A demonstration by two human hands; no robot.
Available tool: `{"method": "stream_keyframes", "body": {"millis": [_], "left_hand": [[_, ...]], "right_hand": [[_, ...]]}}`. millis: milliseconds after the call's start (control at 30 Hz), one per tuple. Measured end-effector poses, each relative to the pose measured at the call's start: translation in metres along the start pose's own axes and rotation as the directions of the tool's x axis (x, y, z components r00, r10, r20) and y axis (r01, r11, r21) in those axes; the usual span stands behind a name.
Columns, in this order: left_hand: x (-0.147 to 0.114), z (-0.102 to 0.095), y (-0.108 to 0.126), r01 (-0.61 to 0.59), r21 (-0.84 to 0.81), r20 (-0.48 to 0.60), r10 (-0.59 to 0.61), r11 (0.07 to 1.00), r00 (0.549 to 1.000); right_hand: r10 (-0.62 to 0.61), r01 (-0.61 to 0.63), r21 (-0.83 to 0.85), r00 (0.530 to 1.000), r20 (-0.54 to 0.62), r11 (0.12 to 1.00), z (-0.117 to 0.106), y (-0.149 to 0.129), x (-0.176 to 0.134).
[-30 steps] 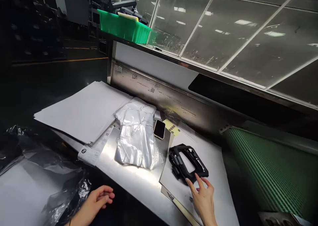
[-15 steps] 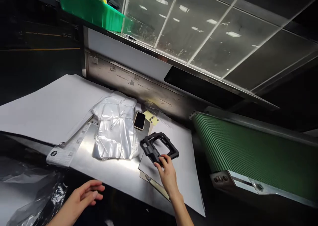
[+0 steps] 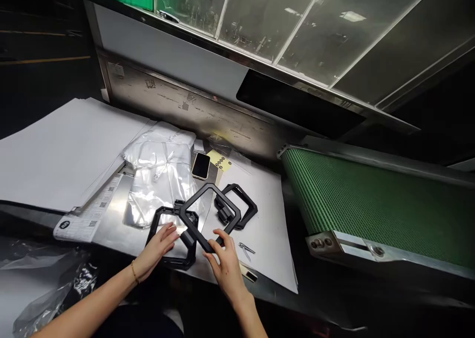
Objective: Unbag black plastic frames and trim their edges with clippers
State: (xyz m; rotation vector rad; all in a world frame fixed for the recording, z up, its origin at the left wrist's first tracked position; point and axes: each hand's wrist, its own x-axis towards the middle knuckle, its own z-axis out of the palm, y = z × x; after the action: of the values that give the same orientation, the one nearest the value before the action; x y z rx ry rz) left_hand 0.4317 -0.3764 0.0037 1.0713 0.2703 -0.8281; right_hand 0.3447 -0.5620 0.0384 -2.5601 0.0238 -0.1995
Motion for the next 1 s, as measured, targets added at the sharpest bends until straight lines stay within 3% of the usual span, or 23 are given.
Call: {"method": "stream_keyframes", "body": {"millis": [133, 200, 333, 433, 533, 600, 667, 833, 933, 1000], "left_hand": [[-0.017, 0.002, 0.023, 0.068, -0.063, 0.063, -0.064, 0.996, 0.996], [-0.029, -0.003, 0.035, 0.058, -0.088, 0.045, -0.055, 0.994, 0.998], [-0.060, -0.027, 0.049, 0.014, -0.118, -0.100, -0.026, 0.993, 0.995], [-0.080, -0.042, 0.052, -0.011, -0.164, -0.192, -0.021, 0.986, 0.981], [-0.094, -0.040, 0.053, -0.034, -0.195, -0.238, -0.013, 0.980, 0.971], [-0.101, -0.029, 0.053, -0.040, -0.223, -0.228, -0.012, 0.974, 0.974], [-0.106, -0.018, 0.054, -0.040, -0.259, -0.192, -0.011, 0.965, 0.981], [-0.111, -0.004, 0.056, -0.025, -0.285, -0.096, -0.003, 0.958, 0.995], [-0.114, -0.005, 0.056, -0.010, -0.265, -0.046, -0.003, 0.964, 0.999], [-0.116, -0.006, 0.056, 0.008, -0.267, -0.026, -0.016, 0.964, 1.000]], "right_hand": [[-0.067, 0.061, 0.076, 0.994, 0.084, 0.995, 0.006, -0.025, -0.008], [-0.056, 0.049, 0.105, 0.996, 0.065, 0.993, 0.017, -0.027, -0.010], [0.212, -0.201, 0.113, 0.973, -0.093, 0.973, 0.050, -0.014, -0.008], [0.339, -0.322, 0.149, 0.934, -0.108, 0.935, 0.073, -0.005, -0.001], [0.387, -0.352, 0.266, 0.918, -0.092, 0.898, 0.077, -0.002, 0.006], [0.444, -0.380, 0.367, 0.890, -0.106, 0.849, 0.066, 0.004, 0.006], [0.539, -0.420, 0.464, 0.828, -0.155, 0.780, 0.047, 0.019, 0.007], [0.765, -0.494, 0.642, 0.597, -0.239, 0.586, -0.004, 0.082, 0.023], [0.845, -0.558, 0.662, 0.480, -0.235, 0.501, -0.021, 0.112, 0.034], [0.877, -0.612, 0.645, 0.427, -0.219, 0.459, -0.024, 0.123, 0.037]]}}
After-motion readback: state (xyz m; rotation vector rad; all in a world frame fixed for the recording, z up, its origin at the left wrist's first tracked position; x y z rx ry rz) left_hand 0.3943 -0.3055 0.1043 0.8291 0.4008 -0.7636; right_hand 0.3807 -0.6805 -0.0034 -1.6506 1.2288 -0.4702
